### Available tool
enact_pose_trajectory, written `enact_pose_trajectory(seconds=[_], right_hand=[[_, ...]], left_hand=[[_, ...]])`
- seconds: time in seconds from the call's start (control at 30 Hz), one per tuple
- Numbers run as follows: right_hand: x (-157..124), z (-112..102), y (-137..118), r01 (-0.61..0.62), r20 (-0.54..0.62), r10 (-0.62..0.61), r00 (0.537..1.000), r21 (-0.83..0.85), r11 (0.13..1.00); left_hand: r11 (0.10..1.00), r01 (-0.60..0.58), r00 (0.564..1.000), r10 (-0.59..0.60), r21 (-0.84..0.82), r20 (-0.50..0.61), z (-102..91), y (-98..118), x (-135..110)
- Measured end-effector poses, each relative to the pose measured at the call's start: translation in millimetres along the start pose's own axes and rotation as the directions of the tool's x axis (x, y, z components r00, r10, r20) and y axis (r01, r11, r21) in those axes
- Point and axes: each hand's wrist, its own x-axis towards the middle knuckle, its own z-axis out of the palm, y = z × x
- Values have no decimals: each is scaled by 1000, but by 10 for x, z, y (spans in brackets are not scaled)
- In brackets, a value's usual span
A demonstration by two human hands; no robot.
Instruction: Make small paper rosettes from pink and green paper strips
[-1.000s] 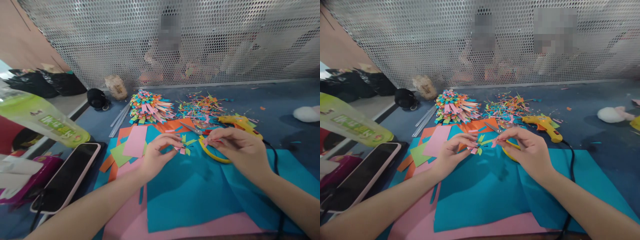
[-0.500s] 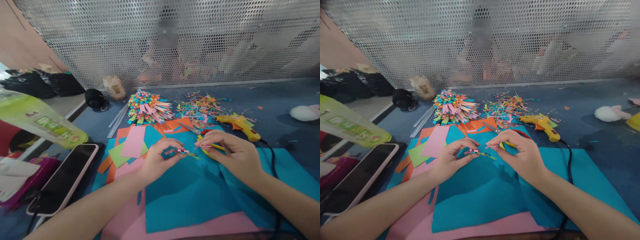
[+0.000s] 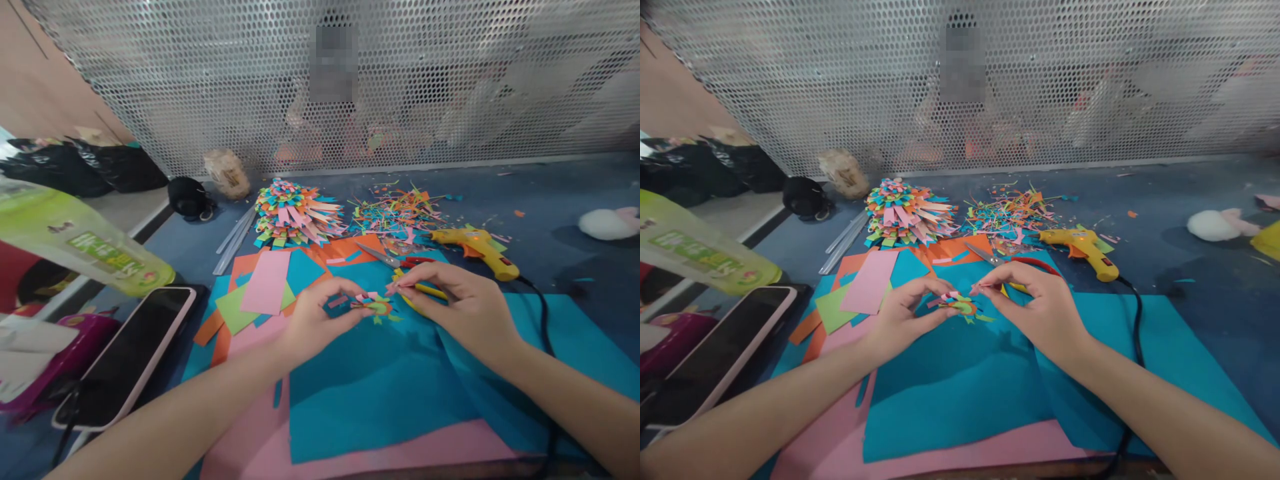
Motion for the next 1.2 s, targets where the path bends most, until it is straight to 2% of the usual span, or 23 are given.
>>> enact_pose_trajectory(seconds=[0.53, 0.9, 1.2], right_hand=[[-19, -2, -7, 17, 34, -15, 999, -49, 999], [9, 14, -6, -55, 66, 53, 996, 27, 998], [7, 8, -23, -71, 83, 69, 994, 23, 997]], left_hand=[[998, -25, 1000, 24, 53, 20, -2, 16, 4], [996, -26, 1000, 24, 91, 16, 0, 27, 4], [992, -15, 1000, 12, 129, 29, 4, 18, 4]])
